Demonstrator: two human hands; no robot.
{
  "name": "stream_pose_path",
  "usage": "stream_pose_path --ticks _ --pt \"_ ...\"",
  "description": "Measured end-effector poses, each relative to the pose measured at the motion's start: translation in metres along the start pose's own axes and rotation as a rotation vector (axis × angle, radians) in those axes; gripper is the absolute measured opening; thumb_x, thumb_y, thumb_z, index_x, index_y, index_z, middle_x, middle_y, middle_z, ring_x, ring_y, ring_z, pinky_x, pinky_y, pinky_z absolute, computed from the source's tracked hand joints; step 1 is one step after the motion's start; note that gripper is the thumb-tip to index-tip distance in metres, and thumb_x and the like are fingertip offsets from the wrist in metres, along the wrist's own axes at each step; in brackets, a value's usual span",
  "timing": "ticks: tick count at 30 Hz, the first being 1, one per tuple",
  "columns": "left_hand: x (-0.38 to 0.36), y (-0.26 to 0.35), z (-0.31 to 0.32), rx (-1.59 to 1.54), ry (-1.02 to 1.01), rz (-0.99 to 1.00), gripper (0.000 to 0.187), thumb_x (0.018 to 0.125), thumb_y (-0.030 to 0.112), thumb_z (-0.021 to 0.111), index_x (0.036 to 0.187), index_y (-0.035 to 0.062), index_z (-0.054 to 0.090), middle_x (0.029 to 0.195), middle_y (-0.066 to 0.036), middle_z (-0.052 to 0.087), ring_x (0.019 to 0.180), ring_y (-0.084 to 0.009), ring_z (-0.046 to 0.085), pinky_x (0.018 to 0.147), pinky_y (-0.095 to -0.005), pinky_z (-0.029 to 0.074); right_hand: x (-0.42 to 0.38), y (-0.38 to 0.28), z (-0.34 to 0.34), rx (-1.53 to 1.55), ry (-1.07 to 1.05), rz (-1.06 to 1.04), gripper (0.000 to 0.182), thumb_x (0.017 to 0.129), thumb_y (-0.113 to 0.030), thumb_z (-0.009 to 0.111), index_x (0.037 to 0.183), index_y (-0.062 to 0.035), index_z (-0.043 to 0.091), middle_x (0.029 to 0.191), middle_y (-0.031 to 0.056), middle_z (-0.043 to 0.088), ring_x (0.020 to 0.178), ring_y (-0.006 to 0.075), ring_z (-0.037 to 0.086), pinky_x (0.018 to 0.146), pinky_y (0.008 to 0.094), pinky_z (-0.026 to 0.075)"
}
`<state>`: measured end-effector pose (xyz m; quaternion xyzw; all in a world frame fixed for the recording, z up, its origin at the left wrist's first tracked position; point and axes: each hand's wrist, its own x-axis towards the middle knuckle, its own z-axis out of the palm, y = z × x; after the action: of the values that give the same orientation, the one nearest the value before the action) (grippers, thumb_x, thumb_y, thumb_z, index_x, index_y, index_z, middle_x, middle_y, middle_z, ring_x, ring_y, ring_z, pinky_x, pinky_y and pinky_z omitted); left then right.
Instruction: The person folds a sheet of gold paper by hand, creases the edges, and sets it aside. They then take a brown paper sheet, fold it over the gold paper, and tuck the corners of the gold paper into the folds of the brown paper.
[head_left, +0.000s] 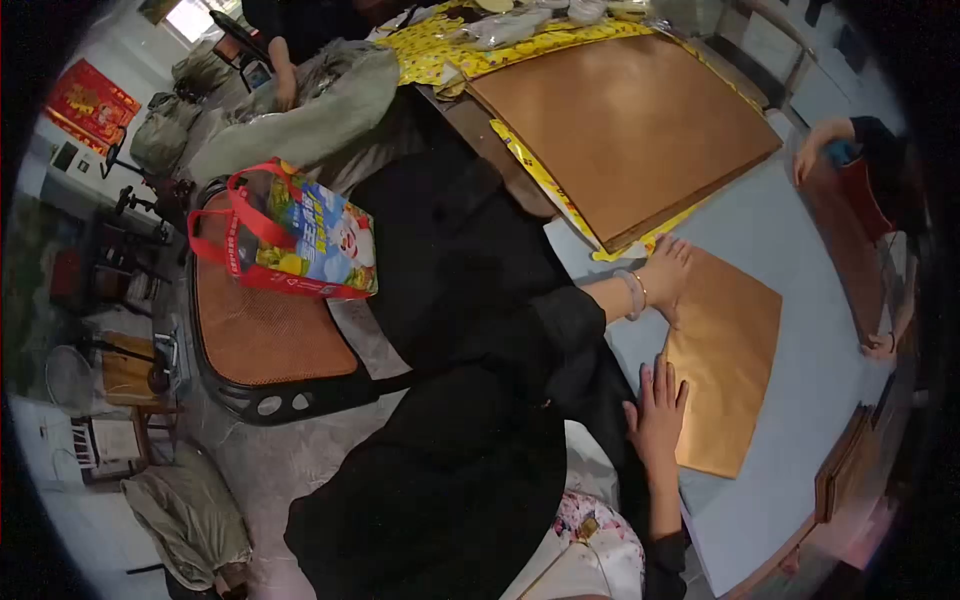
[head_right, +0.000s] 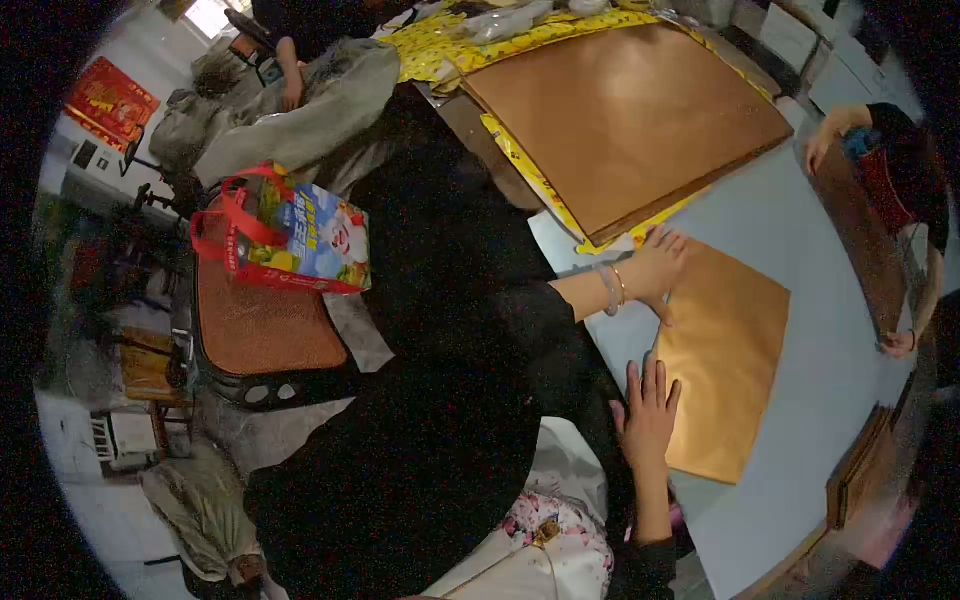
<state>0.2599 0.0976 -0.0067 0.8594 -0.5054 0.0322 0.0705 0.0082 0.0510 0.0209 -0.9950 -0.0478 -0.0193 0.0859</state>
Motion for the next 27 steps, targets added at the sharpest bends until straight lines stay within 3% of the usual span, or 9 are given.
stream_pose_path --ticks 4,5,7,8,9,14,19,21,27 --pt "-0.005 0.002 -0.048 -0.067 -0.252 -0.035 0.119 0.049 0.072 0.073 0.13 -0.0101 0.04 0.139 -0.027 0.038 0.133 -0.0372 0.031 0.111 -0.0526 0.015 0.004 -0.004 -0.006 0.051 -0.047 0.0 0.071 0.081 -0.032 0.066 0.14 -0.0088 0.036 0.151 0.0152 0.024 0.138 0.0338 0.025 0.109 0.0556 0.019" --pt "-0.015 0.001 -0.031 -0.009 0.068 0.014 0.11 0.05 0.068 0.076 0.125 -0.0072 0.045 0.137 -0.024 0.041 0.132 -0.0352 0.034 0.11 -0.0526 0.02 0.003 -0.002 -0.011 0.065 -0.052 -0.01 0.071 0.08 -0.034 0.066 0.139 -0.007 0.036 0.151 0.0158 0.024 0.138 0.0351 0.025 0.11 0.0552 0.018" --pt "-0.003 -0.007 -0.024 -0.118 -0.095 0.033 0.123 0.042 0.074 0.075 0.129 -0.0059 0.042 0.139 -0.025 0.036 0.129 -0.0394 0.032 0.104 -0.0577 0.026 -0.005 0.0 -0.013 0.095 -0.052 -0.027 0.072 0.082 -0.041 0.062 0.142 -0.0103 0.034 0.151 0.0146 0.025 0.139 0.0312 0.025 0.111 0.0532 0.018" --pt "-0.007 -0.014 -0.004 -0.149 0.09 0.068 0.125 0.045 0.072 0.075 0.133 -0.007 0.035 0.141 -0.025 0.032 0.133 -0.0382 0.028 0.107 -0.0591 0.022 -0.011 0.003 -0.019 0.144 -0.068 -0.049 0.073 0.083 -0.042 0.062 0.142 -0.0104 0.034 0.151 0.0138 0.025 0.139 0.0302 0.024 0.111 0.052 0.018" --pt "-0.008 -0.006 -0.036 -0.106 -0.124 0.013 0.129 0.047 0.073 0.074 0.137 -0.0076 0.03 0.143 -0.024 0.031 0.137 -0.0366 0.024 0.109 -0.0584 0.018 -0.018 0.004 -0.024 0.201 -0.076 -0.086 0.073 0.083 -0.044 0.061 0.142 -0.0104 0.034 0.151 0.013 0.025 0.139 0.0292 0.024 0.112 0.0509 0.018" --pt "-0.014 0.0 -0.048 -0.088 -0.194 -0.017 0.116 0.061 0.067 0.072 0.14 -0.0049 0.027 0.15 -0.024 0.021 0.142 -0.0347 0.014 0.113 -0.0523 0.008 -0.071 0.024 -0.035 0.203 -0.159 -0.099 0.078 0.075 -0.03 0.068 0.143 -0.0163 0.033 0.152 0.0048 0.026 0.138 0.0227 0.029 0.113 0.0484 0.018" --pt "-0.019 -0.002 -0.037 -0.087 -0.14 -0.01 0.118 0.063 0.066 0.07 0.144 -0.0033 0.02 0.151 -0.022 0.019 0.142 -0.0344 0.012 0.114 -0.0518 0.008 -0.086 0.047 -0.007 -0.04 -0.071 -0.066 0.07 0.077 -0.009 0.06 0.141 -0.0232 0.036 0.15 0.0006 0.031 0.135 0.018 0.034 0.112 0.0471 0.022" --pt "-0.026 -0.004 -0.026 -0.079 0.13 0.066 0.116 0.063 0.069 0.067 0.142 -0.0041 0.024 0.15 -0.021 0.023 0.14 -0.0346 0.02 0.111 -0.0543 0.016 -0.086 0.046 -0.002 -0.034 -0.012 -0.076 0.069 0.077 -0.009 0.061 0.14 -0.0235 0.038 0.15 0.0007 0.032 0.135 0.0179 0.034 0.111 0.0469 0.024" --pt "-0.069 0.049 -0.026 -0.131 0.23 0.033 0.064 0.088 0.037 0.058 0.14 0.0058 0.038 0.147 -0.012 0.035 0.136 -0.0257 0.031 0.109 -0.047 0.022 -0.085 0.044 -0.005 0.042 -0.029 -0.046 0.068 0.076 -0.008 0.063 0.138 -0.0236 0.042 0.148 0.0001 0.035 0.134 0.0181 0.037 0.11 0.0479 0.026"
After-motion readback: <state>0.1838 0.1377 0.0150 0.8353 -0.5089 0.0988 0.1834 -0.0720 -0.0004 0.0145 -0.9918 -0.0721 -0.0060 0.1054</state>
